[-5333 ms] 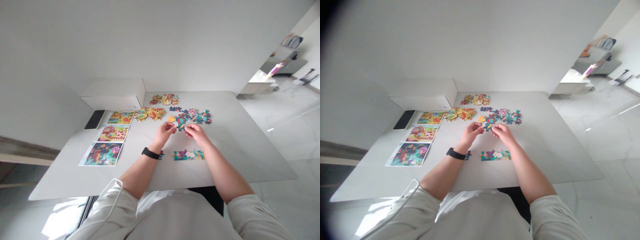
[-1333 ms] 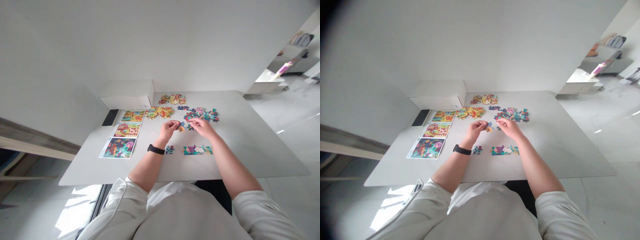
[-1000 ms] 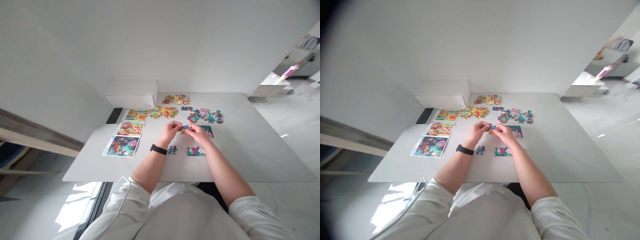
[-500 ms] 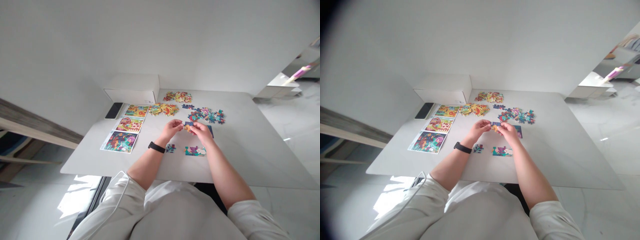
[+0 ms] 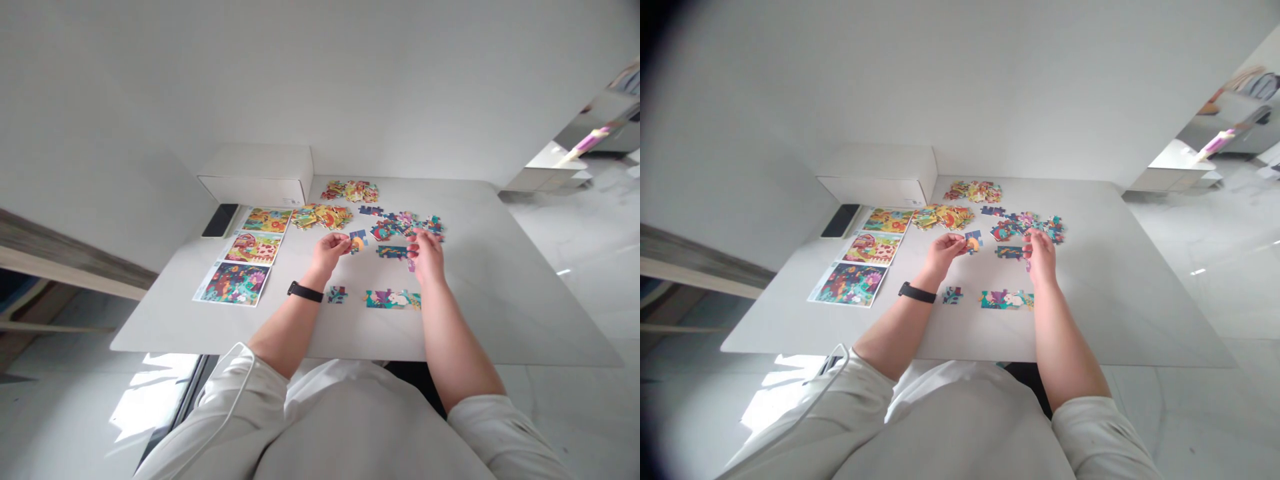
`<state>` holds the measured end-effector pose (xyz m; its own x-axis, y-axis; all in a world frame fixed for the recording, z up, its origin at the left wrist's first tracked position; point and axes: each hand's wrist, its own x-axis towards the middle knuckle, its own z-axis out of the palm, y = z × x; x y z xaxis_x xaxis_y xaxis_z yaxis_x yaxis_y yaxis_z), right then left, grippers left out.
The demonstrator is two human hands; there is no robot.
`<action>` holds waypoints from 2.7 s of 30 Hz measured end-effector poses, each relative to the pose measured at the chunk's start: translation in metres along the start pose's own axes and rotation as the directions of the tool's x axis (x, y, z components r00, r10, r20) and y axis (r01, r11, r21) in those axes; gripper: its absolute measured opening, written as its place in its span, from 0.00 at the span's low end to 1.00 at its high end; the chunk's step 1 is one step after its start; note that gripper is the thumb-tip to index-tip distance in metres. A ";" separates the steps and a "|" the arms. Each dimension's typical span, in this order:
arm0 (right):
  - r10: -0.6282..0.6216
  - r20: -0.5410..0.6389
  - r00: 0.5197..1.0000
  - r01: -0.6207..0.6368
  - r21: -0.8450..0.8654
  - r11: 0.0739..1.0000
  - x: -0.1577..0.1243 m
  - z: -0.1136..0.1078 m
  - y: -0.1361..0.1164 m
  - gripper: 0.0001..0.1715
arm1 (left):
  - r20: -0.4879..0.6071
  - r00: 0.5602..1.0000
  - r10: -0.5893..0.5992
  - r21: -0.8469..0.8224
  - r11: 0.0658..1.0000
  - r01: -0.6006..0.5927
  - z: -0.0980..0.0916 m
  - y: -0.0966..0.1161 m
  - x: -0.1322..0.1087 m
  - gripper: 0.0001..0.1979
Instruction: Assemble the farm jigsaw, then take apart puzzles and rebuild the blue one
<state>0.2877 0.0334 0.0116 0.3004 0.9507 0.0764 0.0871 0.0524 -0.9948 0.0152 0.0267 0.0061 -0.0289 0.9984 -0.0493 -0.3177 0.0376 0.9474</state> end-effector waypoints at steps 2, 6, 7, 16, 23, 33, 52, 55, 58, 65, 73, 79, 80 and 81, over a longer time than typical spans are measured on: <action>0.042 0.064 0.997 -0.041 -0.011 0.999 -0.006 0.008 -0.001 0.34 | 0.014 1.000 0.005 0.005 1.000 -0.005 0.001 -0.001 0.000 0.26; 0.108 0.253 0.961 -0.095 -0.063 0.993 -0.019 0.023 -0.006 0.35 | 0.032 0.999 0.011 0.024 1.000 -0.012 0.004 -0.003 -0.001 0.25; 0.113 0.282 0.953 -0.095 -0.078 0.992 -0.022 0.025 -0.006 0.33 | 0.030 0.999 0.011 0.033 0.999 -0.012 0.005 -0.004 -0.001 0.24; 0.112 0.443 0.889 -0.068 -0.115 0.991 -0.030 0.035 -0.001 0.25 | 0.086 0.996 0.018 0.075 0.997 -0.024 0.011 -0.011 -0.006 0.20; 0.100 0.410 0.907 -0.054 -0.121 0.991 -0.027 0.035 -0.001 0.24 | 0.084 0.990 0.111 0.271 0.954 -0.130 0.012 -0.011 -0.010 0.13; 0.117 0.409 0.905 -0.061 -0.146 0.987 -0.024 0.036 0.005 0.20 | 0.446 0.799 0.403 0.655 0.461 -0.598 0.013 -0.010 -0.019 0.18; -0.021 0.357 0.934 0.290 -0.722 0.628 -0.012 0.011 -0.002 0.27 | 0.515 0.839 0.177 0.813 0.210 -0.543 0.024 -0.005 0.018 0.15; -0.005 0.371 0.929 0.297 -0.735 0.610 -0.010 0.011 0.001 0.28 | 0.497 0.850 0.178 0.835 0.170 -0.524 0.022 -0.014 0.018 0.14; -0.016 0.378 0.926 0.314 -0.745 0.588 -0.009 0.010 0.003 0.28 | 0.519 0.838 0.167 0.821 0.178 -0.543 0.021 -0.017 0.017 0.13; -0.027 0.381 0.924 0.330 -0.761 0.558 -0.009 0.010 0.008 0.27 | 0.491 0.851 0.187 0.821 0.229 -0.523 0.021 -0.017 0.017 0.13; -0.039 0.375 0.926 0.337 -0.777 0.532 -0.009 0.011 0.012 0.26 | 0.484 0.861 0.159 0.832 0.223 -0.509 0.025 -0.017 0.013 0.12; -0.034 0.374 0.927 0.333 -0.777 0.535 -0.009 0.012 0.011 0.25 | 0.491 0.861 0.135 0.845 0.168 -0.508 0.026 -0.014 0.009 0.14; -0.036 0.375 0.926 0.335 -0.774 0.537 -0.009 0.012 0.011 0.25 | 0.492 0.861 0.130 0.846 0.160 -0.508 0.026 -0.014 0.008 0.14; -0.038 0.376 0.926 0.335 -0.772 0.540 -0.009 0.012 0.011 0.25 | 0.494 0.861 0.123 0.848 0.152 -0.508 0.026 -0.014 0.007 0.15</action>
<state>0.2746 0.0294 -0.0007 -0.0822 0.9932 0.0830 0.8810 0.1113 -0.4598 0.0440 0.0346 0.0011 0.4040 0.8855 0.2297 0.7703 -0.4647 0.4367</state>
